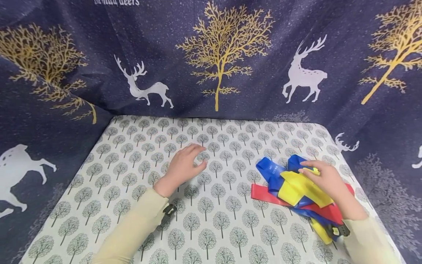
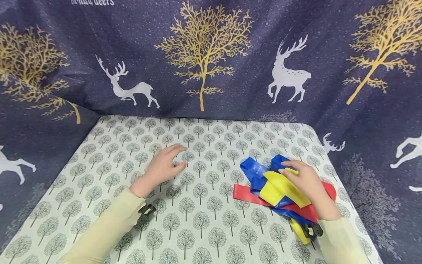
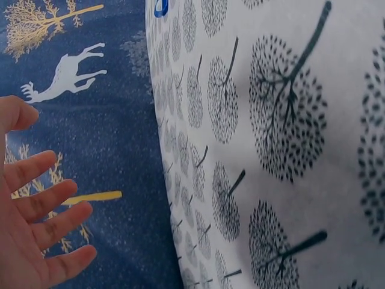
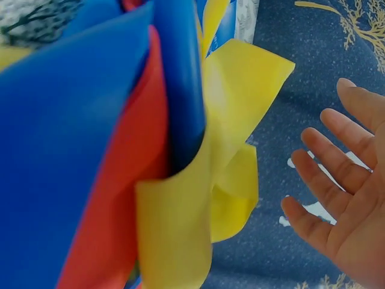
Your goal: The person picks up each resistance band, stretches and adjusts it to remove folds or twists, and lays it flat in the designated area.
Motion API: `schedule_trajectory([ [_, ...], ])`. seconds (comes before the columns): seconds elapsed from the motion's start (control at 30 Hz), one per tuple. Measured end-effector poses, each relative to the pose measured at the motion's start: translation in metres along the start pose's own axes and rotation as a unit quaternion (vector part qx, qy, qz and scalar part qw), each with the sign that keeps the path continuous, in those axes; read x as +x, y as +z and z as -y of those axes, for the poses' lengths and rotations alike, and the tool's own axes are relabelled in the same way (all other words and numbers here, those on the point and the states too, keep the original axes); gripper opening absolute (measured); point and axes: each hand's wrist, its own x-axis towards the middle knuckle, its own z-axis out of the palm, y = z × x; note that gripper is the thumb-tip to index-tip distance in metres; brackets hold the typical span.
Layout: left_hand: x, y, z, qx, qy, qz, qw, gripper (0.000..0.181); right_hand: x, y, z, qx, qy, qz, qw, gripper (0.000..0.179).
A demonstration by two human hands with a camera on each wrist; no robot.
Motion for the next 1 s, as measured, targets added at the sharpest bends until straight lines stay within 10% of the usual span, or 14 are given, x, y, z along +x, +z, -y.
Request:
schedule_trajectory([
  [1.0, 0.012, 0.037, -0.038, -0.051, 0.031, 0.079, 0.995, 0.045, -0.039, -0.024, -0.044, -0.083, 0.082, 0.102, 0.9878, 0.041],
])
